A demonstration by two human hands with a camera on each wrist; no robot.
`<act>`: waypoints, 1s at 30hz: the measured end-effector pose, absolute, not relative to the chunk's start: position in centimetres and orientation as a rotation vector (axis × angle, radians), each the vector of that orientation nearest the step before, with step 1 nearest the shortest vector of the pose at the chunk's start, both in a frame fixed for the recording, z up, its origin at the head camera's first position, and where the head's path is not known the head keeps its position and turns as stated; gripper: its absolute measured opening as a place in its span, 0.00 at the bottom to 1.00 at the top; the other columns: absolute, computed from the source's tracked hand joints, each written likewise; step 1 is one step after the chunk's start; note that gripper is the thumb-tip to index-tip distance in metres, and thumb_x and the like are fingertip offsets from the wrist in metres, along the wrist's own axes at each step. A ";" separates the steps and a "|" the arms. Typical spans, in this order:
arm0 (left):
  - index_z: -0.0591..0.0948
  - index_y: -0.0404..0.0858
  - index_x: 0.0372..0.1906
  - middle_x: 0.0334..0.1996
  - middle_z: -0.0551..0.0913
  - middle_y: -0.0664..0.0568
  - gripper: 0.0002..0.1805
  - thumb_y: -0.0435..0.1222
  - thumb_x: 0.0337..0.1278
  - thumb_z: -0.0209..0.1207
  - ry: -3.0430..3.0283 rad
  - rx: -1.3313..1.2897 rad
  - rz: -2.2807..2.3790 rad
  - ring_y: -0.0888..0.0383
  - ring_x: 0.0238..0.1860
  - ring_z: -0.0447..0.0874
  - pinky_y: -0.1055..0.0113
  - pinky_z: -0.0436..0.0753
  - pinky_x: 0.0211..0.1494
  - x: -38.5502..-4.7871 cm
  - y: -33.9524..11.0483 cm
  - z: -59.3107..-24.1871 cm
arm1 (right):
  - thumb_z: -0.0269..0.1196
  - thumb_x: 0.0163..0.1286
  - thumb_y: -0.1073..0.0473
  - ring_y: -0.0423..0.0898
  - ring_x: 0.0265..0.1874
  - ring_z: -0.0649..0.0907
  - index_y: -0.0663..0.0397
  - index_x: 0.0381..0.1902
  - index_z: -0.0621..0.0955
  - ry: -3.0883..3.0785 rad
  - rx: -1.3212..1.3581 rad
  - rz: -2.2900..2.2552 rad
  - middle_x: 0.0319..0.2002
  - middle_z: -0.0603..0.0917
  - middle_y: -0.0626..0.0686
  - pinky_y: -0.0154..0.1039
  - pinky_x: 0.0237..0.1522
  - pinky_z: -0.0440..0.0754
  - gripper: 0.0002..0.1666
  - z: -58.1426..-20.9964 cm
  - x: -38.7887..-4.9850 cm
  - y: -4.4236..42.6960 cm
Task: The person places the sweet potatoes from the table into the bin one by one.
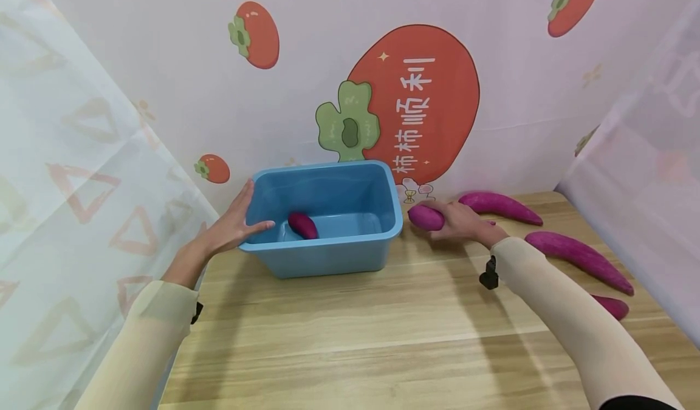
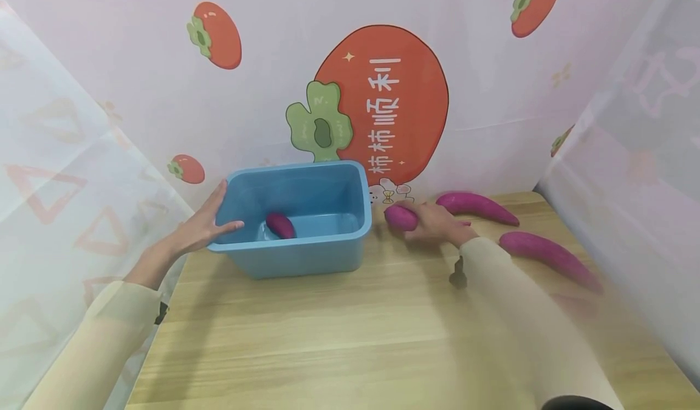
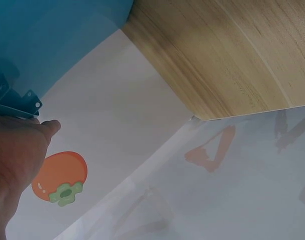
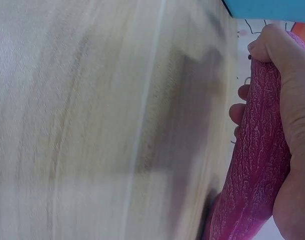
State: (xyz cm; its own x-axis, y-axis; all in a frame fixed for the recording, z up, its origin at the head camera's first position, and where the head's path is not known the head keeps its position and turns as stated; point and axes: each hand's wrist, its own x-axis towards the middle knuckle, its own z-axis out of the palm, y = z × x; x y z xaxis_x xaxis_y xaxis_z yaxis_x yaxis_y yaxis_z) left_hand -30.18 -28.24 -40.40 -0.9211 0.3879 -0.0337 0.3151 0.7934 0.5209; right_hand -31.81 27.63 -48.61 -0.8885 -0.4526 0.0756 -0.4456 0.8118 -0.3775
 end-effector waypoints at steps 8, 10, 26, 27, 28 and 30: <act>0.25 0.45 0.85 0.86 0.25 0.49 0.65 0.62 0.69 0.60 2.838 0.552 0.787 0.37 0.86 0.28 0.24 0.47 0.78 -30.0 -28.2 -40.3 | 0.80 0.55 0.49 0.53 0.37 0.85 0.43 0.74 0.75 2.997 -0.705 -0.601 0.46 0.88 0.58 0.53 0.41 0.85 0.48 -47.6 -31.6 28.4; 0.25 0.46 0.85 0.86 0.25 0.50 0.65 0.62 0.69 0.60 2.838 0.550 0.789 0.37 0.86 0.28 0.24 0.47 0.78 -30.0 -28.2 -40.3 | 0.80 0.55 0.49 0.52 0.35 0.85 0.44 0.73 0.75 3.003 -0.717 -0.601 0.45 0.88 0.58 0.53 0.40 0.86 0.48 -47.3 -31.6 28.5; 0.24 0.46 0.85 0.87 0.25 0.50 0.65 0.62 0.69 0.60 2.841 0.550 0.803 0.36 0.86 0.28 0.23 0.48 0.78 -29.9 -28.2 -40.2 | 0.79 0.54 0.50 0.45 0.27 0.83 0.61 0.61 0.82 3.031 -0.841 -0.569 0.33 0.88 0.52 0.44 0.33 0.82 0.38 -44.7 -31.9 28.9; 0.24 0.46 0.85 0.87 0.25 0.50 0.65 0.62 0.69 0.60 2.840 0.549 0.803 0.36 0.86 0.28 0.23 0.47 0.78 -29.9 -28.2 -40.2 | 0.79 0.55 0.49 0.44 0.27 0.83 0.61 0.61 0.82 3.024 -0.853 -0.575 0.33 0.89 0.53 0.44 0.33 0.82 0.38 -44.4 -31.8 28.9; 0.24 0.46 0.85 0.87 0.25 0.50 0.65 0.62 0.68 0.60 2.840 0.549 0.803 0.36 0.86 0.29 0.23 0.48 0.78 -29.9 -28.2 -40.2 | 0.79 0.54 0.49 0.44 0.27 0.83 0.61 0.61 0.82 3.021 -0.854 -0.581 0.34 0.89 0.53 0.43 0.33 0.83 0.39 -44.1 -31.8 29.0; 0.25 0.46 0.85 0.87 0.25 0.50 0.65 0.62 0.69 0.60 2.839 0.552 0.804 0.37 0.86 0.28 0.24 0.48 0.78 -29.9 -28.2 -40.2 | 0.79 0.55 0.48 0.44 0.28 0.84 0.61 0.61 0.82 3.010 -0.861 -0.596 0.36 0.90 0.53 0.43 0.33 0.84 0.39 -43.5 -31.8 29.1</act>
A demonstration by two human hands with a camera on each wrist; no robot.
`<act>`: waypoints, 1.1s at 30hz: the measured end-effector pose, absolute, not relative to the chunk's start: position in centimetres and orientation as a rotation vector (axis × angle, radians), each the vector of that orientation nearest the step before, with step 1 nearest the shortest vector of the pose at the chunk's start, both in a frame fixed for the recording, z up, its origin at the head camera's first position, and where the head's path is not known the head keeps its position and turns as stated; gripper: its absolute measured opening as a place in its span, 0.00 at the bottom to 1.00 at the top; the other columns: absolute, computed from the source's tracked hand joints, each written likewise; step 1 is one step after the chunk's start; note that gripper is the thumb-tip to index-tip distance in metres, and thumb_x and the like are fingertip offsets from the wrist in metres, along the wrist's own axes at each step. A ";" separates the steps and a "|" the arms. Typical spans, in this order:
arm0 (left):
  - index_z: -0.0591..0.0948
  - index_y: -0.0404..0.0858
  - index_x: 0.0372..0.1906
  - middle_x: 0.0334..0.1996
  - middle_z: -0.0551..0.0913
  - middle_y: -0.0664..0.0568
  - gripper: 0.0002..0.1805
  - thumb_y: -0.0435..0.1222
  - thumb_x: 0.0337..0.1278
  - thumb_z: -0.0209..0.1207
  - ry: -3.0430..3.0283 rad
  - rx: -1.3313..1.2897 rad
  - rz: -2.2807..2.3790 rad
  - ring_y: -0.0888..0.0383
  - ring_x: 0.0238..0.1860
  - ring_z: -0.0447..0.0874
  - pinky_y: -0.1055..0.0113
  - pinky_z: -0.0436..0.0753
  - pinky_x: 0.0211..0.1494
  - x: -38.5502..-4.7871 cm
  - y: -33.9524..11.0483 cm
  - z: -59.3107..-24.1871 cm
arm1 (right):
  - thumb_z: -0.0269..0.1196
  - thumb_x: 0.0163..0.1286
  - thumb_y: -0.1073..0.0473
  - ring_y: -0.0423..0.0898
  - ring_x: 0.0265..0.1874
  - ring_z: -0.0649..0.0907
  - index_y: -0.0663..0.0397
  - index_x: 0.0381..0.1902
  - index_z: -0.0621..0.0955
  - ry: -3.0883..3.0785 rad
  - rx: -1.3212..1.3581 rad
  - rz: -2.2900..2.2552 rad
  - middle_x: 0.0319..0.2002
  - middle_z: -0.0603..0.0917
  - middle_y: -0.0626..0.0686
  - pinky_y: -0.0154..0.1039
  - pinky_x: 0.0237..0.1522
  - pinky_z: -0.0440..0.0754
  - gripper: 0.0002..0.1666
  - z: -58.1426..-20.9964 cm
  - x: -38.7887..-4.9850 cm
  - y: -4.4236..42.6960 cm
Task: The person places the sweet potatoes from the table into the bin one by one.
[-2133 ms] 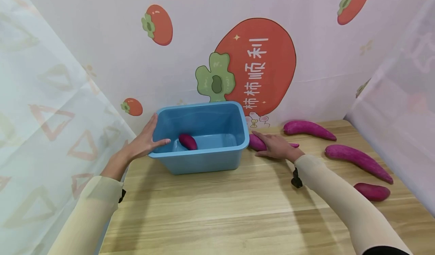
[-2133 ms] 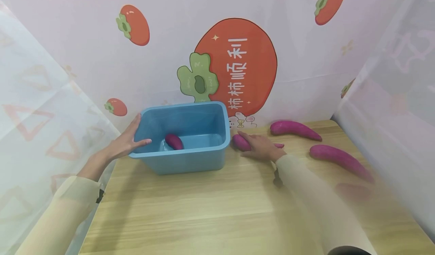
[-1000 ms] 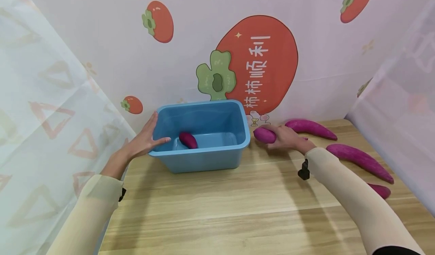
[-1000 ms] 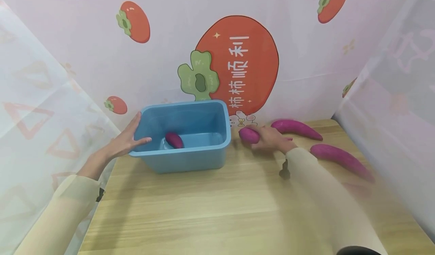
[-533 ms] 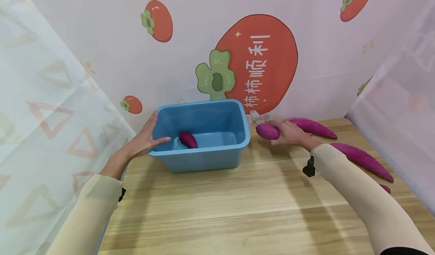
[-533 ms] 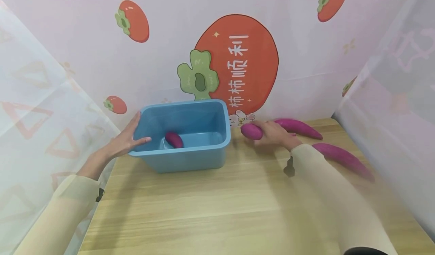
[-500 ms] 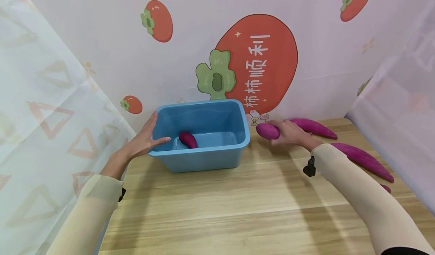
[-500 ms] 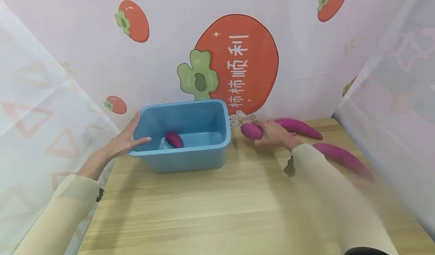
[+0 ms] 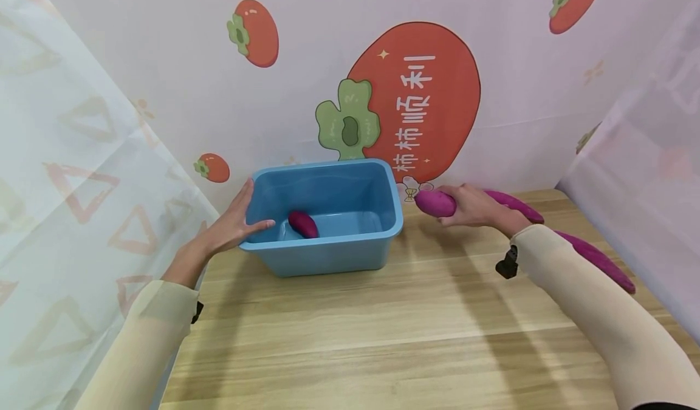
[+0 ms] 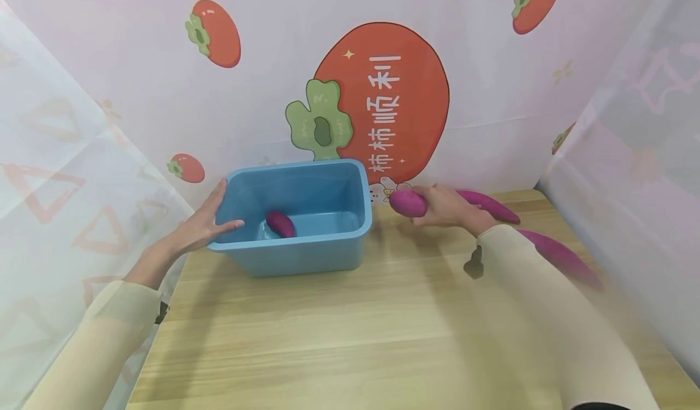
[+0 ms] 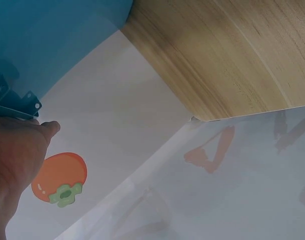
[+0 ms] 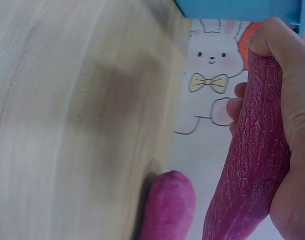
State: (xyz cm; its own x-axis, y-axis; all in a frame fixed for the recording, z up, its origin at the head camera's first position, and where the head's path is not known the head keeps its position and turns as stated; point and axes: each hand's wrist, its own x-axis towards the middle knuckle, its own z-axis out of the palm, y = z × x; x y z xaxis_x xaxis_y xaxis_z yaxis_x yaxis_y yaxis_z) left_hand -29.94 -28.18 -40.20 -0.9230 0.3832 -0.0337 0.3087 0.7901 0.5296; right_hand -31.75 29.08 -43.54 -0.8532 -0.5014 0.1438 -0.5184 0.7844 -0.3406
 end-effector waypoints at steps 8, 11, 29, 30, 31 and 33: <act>0.25 0.46 0.85 0.87 0.25 0.49 0.64 0.61 0.69 0.60 2.842 0.556 0.802 0.37 0.86 0.28 0.24 0.47 0.78 -30.1 -28.2 -40.3 | 0.78 0.56 0.51 0.43 0.29 0.85 0.64 0.58 0.82 -2.859 0.911 0.622 0.39 0.90 0.55 0.41 0.33 0.85 0.35 -41.2 -31.8 29.4; 0.25 0.45 0.85 0.87 0.26 0.48 0.64 0.61 0.69 0.60 2.835 0.557 0.805 0.36 0.86 0.29 0.24 0.47 0.78 -30.1 -28.1 -40.2 | 0.78 0.55 0.52 0.44 0.29 0.85 0.64 0.58 0.83 -2.821 0.924 0.610 0.38 0.90 0.54 0.43 0.33 0.84 0.36 -40.1 -31.7 29.3; 0.26 0.45 0.85 0.87 0.26 0.48 0.65 0.61 0.68 0.61 2.835 0.553 0.819 0.37 0.86 0.28 0.24 0.46 0.78 -30.1 -28.1 -40.3 | 0.79 0.54 0.55 0.45 0.29 0.86 0.64 0.62 0.82 -2.841 0.932 0.606 0.39 0.90 0.56 0.42 0.34 0.86 0.39 -35.8 -32.0 28.2; 0.26 0.45 0.85 0.87 0.26 0.49 0.65 0.61 0.68 0.61 2.836 0.553 0.817 0.37 0.86 0.28 0.24 0.46 0.78 -30.1 -28.1 -40.3 | 0.79 0.53 0.55 0.46 0.29 0.86 0.64 0.62 0.81 -2.835 0.939 0.607 0.40 0.90 0.57 0.42 0.34 0.86 0.39 -35.6 -32.1 28.1; 0.26 0.45 0.85 0.87 0.26 0.49 0.65 0.61 0.68 0.61 2.837 0.553 0.816 0.37 0.86 0.28 0.24 0.46 0.78 -30.1 -28.1 -40.3 | 0.79 0.53 0.55 0.46 0.29 0.86 0.64 0.62 0.81 -2.832 0.944 0.607 0.41 0.90 0.57 0.43 0.35 0.86 0.39 -35.4 -32.1 28.0; 0.25 0.46 0.85 0.87 0.26 0.49 0.65 0.61 0.68 0.61 2.840 0.551 0.814 0.37 0.86 0.28 0.24 0.47 0.78 -30.0 -28.1 -40.3 | 0.79 0.53 0.56 0.47 0.30 0.86 0.64 0.62 0.81 -2.821 0.957 0.598 0.42 0.90 0.58 0.44 0.35 0.87 0.39 -34.9 -32.2 27.8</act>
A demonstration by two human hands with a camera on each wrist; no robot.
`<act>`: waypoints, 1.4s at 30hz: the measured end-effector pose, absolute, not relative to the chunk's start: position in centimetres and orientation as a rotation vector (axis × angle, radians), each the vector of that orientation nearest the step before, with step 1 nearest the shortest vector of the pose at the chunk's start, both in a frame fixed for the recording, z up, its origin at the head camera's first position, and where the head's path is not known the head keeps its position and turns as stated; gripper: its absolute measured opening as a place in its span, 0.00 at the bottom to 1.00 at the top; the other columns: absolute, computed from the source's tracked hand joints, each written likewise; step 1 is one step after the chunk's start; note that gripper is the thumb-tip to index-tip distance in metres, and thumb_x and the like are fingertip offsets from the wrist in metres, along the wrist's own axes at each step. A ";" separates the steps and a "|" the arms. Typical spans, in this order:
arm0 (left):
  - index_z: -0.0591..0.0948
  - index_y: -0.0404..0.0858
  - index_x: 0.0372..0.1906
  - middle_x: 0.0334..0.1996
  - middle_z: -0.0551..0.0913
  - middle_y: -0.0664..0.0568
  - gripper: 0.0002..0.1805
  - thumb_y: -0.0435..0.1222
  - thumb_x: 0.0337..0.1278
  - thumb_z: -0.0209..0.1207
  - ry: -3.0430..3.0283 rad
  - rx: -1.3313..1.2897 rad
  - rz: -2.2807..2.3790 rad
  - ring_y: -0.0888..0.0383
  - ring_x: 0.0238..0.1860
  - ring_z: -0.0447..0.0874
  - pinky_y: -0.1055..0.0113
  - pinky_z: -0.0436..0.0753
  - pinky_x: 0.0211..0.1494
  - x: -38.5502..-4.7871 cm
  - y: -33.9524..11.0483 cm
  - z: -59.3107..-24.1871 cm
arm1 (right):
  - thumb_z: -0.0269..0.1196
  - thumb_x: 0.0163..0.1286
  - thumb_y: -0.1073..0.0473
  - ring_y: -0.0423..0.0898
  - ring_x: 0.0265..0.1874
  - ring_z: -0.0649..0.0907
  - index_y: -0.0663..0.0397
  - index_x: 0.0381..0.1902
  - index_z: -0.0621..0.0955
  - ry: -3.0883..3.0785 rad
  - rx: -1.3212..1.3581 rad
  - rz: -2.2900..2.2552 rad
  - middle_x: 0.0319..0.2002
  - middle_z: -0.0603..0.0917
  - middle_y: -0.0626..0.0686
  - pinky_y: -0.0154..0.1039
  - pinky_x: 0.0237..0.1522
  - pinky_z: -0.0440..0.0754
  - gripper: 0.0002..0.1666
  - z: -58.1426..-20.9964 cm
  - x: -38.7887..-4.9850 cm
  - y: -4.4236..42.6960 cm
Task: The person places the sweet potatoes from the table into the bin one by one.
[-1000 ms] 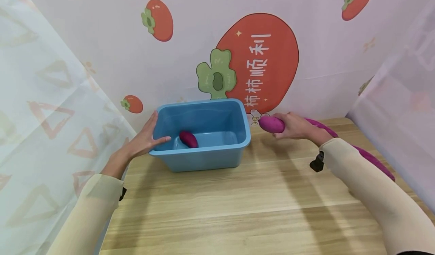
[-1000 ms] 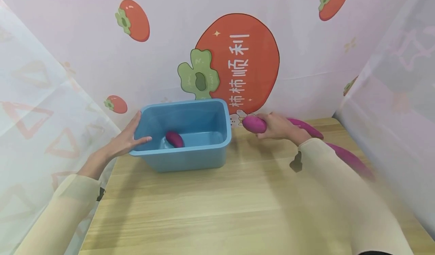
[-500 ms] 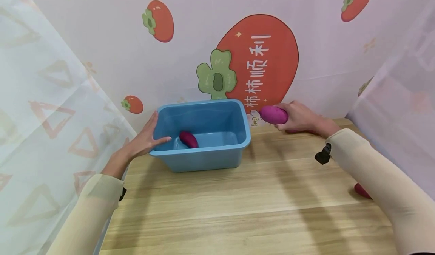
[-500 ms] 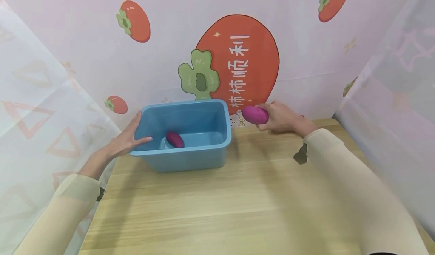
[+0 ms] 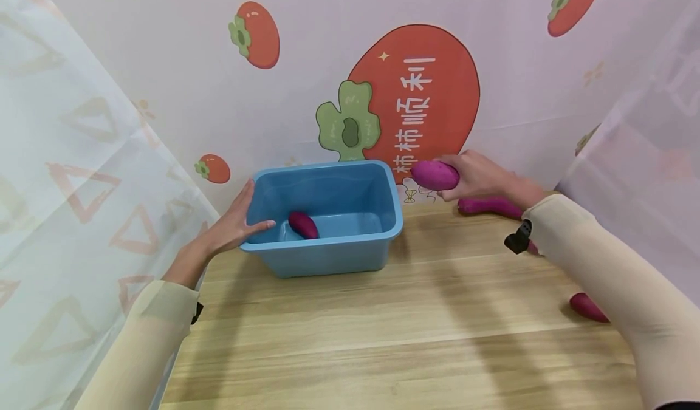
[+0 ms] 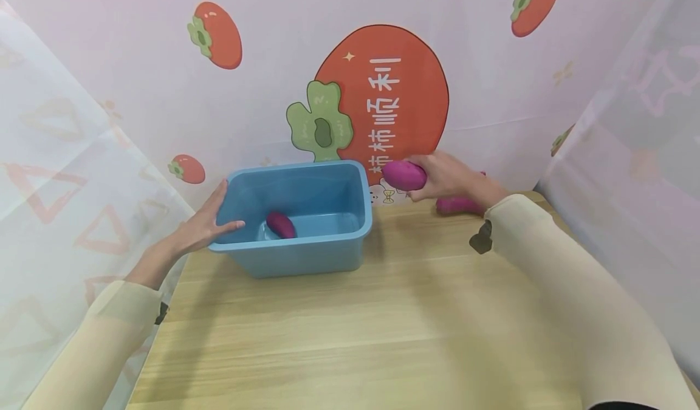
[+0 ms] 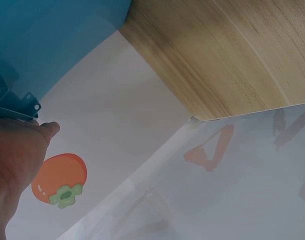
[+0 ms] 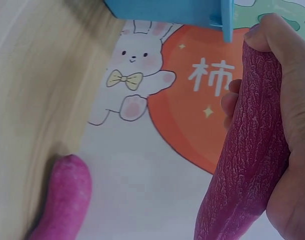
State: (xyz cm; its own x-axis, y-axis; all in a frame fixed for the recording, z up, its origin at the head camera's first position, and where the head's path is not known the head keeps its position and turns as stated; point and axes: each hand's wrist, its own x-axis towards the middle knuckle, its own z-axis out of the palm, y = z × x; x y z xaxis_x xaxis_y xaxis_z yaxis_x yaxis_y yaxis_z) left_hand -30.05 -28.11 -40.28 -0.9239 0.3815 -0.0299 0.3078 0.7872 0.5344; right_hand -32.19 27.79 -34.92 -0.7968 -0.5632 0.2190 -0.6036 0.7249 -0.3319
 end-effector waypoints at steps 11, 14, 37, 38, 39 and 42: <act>0.25 0.46 0.85 0.87 0.26 0.49 0.65 0.62 0.68 0.60 2.841 0.553 0.814 0.37 0.86 0.29 0.24 0.47 0.78 -30.0 -28.1 -40.3 | 0.82 0.52 0.55 0.51 0.40 0.87 0.58 0.62 0.81 -2.760 1.066 0.593 0.51 0.88 0.56 0.49 0.42 0.89 0.40 -32.6 -33.0 26.2; 0.25 0.47 0.85 0.87 0.26 0.50 0.65 0.62 0.68 0.60 2.846 0.553 0.812 0.37 0.86 0.29 0.24 0.48 0.78 -29.9 -28.2 -40.4 | 0.83 0.53 0.52 0.51 0.38 0.88 0.59 0.63 0.82 -2.790 1.055 0.583 0.49 0.89 0.56 0.50 0.41 0.91 0.41 -31.9 -32.9 25.5; 0.26 0.46 0.85 0.87 0.26 0.48 0.65 0.60 0.68 0.61 2.837 0.552 0.836 0.36 0.86 0.29 0.24 0.47 0.79 -30.1 -28.2 -40.4 | 0.84 0.49 0.49 0.52 0.39 0.90 0.57 0.64 0.81 -2.814 1.133 0.480 0.48 0.90 0.56 0.51 0.43 0.91 0.45 -29.8 -33.4 20.8; 0.26 0.45 0.85 0.87 0.27 0.48 0.65 0.60 0.68 0.61 2.836 0.554 0.838 0.36 0.86 0.29 0.24 0.47 0.78 -30.0 -28.2 -40.4 | 0.84 0.49 0.49 0.52 0.40 0.90 0.56 0.65 0.81 -2.815 1.136 0.479 0.49 0.90 0.56 0.50 0.43 0.91 0.45 -29.8 -33.4 20.5; 0.26 0.45 0.85 0.87 0.27 0.47 0.65 0.60 0.68 0.62 2.835 0.556 0.840 0.36 0.86 0.29 0.24 0.47 0.78 -30.0 -28.2 -40.4 | 0.84 0.49 0.49 0.52 0.40 0.89 0.56 0.65 0.81 -2.817 1.139 0.481 0.49 0.89 0.55 0.50 0.43 0.91 0.46 -29.7 -33.4 20.3; 0.26 0.45 0.85 0.87 0.27 0.48 0.65 0.60 0.68 0.61 2.839 0.556 0.838 0.36 0.86 0.29 0.24 0.47 0.79 -30.0 -28.1 -40.4 | 0.84 0.49 0.50 0.51 0.41 0.88 0.55 0.66 0.80 -2.824 1.146 0.479 0.49 0.89 0.55 0.50 0.43 0.91 0.46 -29.5 -33.5 19.5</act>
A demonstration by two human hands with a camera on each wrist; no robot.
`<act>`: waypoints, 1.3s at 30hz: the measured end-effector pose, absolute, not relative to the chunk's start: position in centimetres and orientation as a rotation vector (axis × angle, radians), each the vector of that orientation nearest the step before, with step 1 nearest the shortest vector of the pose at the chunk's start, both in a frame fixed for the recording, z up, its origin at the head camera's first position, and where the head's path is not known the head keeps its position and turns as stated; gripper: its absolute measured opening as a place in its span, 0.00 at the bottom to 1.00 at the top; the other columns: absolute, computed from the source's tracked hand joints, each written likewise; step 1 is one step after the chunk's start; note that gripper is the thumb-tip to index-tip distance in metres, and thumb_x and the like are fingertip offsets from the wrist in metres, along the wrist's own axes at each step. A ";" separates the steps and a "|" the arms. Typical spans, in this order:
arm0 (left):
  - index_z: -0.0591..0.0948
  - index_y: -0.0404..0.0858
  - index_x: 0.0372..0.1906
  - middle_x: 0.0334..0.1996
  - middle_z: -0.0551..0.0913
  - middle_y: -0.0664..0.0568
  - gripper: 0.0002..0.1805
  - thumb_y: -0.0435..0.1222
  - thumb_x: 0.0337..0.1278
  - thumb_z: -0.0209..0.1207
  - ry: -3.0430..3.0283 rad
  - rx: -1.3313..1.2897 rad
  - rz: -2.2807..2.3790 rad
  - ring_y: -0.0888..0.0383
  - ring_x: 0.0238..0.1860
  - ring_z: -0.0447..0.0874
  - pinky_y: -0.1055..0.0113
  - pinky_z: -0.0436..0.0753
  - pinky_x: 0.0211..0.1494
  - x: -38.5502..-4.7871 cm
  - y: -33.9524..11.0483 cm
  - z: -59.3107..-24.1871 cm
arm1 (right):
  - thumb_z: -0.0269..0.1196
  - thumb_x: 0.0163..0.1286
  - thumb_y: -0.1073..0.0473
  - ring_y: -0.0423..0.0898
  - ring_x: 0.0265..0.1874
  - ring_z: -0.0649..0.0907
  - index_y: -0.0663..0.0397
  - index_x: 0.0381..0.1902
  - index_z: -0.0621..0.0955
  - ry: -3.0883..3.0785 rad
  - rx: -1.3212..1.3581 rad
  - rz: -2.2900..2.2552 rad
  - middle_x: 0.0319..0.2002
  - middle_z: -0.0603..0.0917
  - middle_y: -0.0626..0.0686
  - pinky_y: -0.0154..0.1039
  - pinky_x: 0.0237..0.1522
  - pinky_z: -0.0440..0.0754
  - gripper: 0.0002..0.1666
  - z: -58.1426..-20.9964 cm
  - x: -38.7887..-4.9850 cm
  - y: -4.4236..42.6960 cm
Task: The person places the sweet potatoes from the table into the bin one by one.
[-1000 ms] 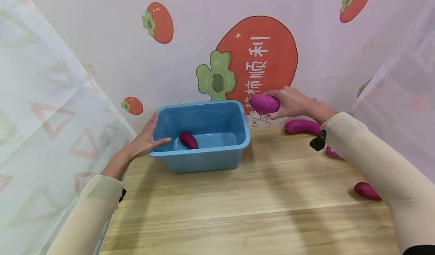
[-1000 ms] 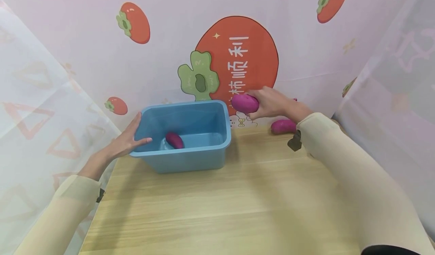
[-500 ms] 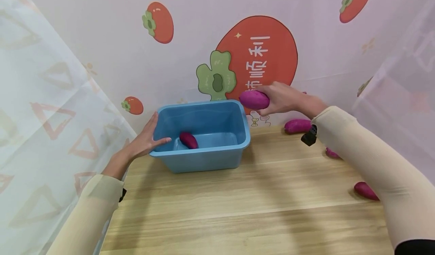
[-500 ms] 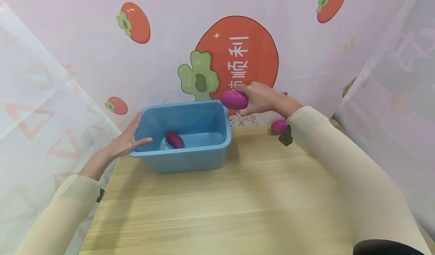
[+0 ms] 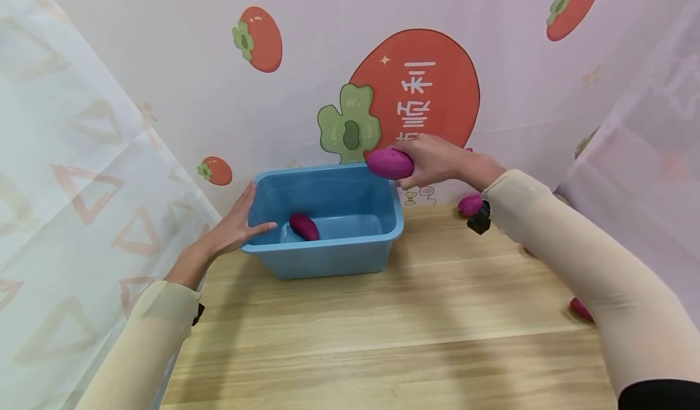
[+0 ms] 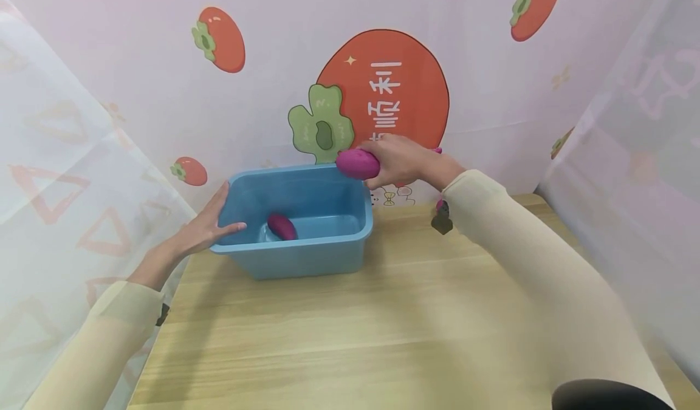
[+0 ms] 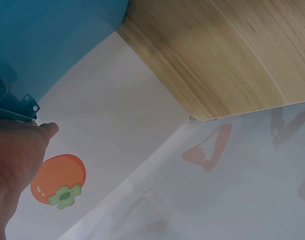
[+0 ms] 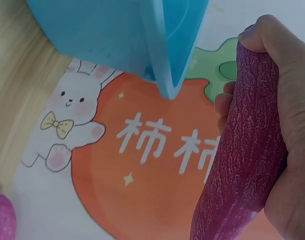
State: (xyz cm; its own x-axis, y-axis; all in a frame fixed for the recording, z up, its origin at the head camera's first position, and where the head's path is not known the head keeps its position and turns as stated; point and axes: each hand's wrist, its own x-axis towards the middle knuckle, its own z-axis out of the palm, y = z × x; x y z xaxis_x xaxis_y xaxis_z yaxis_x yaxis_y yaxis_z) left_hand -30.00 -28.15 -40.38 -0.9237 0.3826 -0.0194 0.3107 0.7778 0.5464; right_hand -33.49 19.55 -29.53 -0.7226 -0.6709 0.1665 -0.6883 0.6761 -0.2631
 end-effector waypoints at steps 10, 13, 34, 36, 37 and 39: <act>0.26 0.44 0.85 0.87 0.27 0.46 0.65 0.60 0.69 0.61 2.839 0.559 0.829 0.35 0.86 0.30 0.24 0.47 0.78 -30.1 -28.1 -40.3 | 0.84 0.49 0.49 0.53 0.42 0.89 0.56 0.67 0.80 -2.814 1.204 0.456 0.51 0.89 0.56 0.50 0.45 0.91 0.48 -29.0 -33.8 17.4; 0.26 0.43 0.85 0.87 0.27 0.45 0.65 0.60 0.69 0.61 2.841 0.557 0.829 0.35 0.86 0.30 0.23 0.47 0.78 -30.2 -28.1 -40.4 | 0.84 0.49 0.49 0.53 0.41 0.89 0.56 0.67 0.80 -2.814 1.217 0.461 0.51 0.89 0.56 0.50 0.45 0.91 0.48 -28.8 -34.1 16.8; 0.26 0.45 0.85 0.87 0.28 0.46 0.65 0.60 0.69 0.62 2.834 0.553 0.869 0.36 0.86 0.30 0.23 0.47 0.78 -30.2 -28.2 -40.6 | 0.83 0.51 0.49 0.53 0.46 0.88 0.54 0.68 0.78 -2.838 1.259 0.486 0.53 0.88 0.55 0.50 0.47 0.90 0.47 -28.4 -35.1 13.3; 0.26 0.45 0.85 0.87 0.28 0.46 0.65 0.60 0.69 0.62 2.836 0.554 0.867 0.36 0.86 0.30 0.23 0.47 0.78 -30.2 -28.2 -40.6 | 0.83 0.52 0.50 0.53 0.45 0.88 0.55 0.68 0.78 -2.835 1.268 0.489 0.53 0.88 0.56 0.50 0.47 0.90 0.47 -28.4 -35.3 13.0; 0.26 0.45 0.85 0.87 0.28 0.46 0.65 0.60 0.69 0.62 2.838 0.555 0.863 0.36 0.86 0.30 0.24 0.47 0.78 -30.2 -28.2 -40.6 | 0.83 0.52 0.50 0.53 0.45 0.88 0.56 0.68 0.78 -2.835 1.270 0.489 0.53 0.88 0.56 0.50 0.47 0.90 0.47 -28.5 -35.4 12.8; 0.26 0.45 0.85 0.87 0.28 0.46 0.65 0.60 0.69 0.62 2.838 0.559 0.863 0.36 0.86 0.30 0.24 0.46 0.78 -30.3 -28.2 -40.7 | 0.83 0.52 0.50 0.53 0.45 0.88 0.56 0.67 0.78 -2.837 1.269 0.495 0.52 0.88 0.56 0.50 0.47 0.90 0.46 -28.4 -35.5 12.4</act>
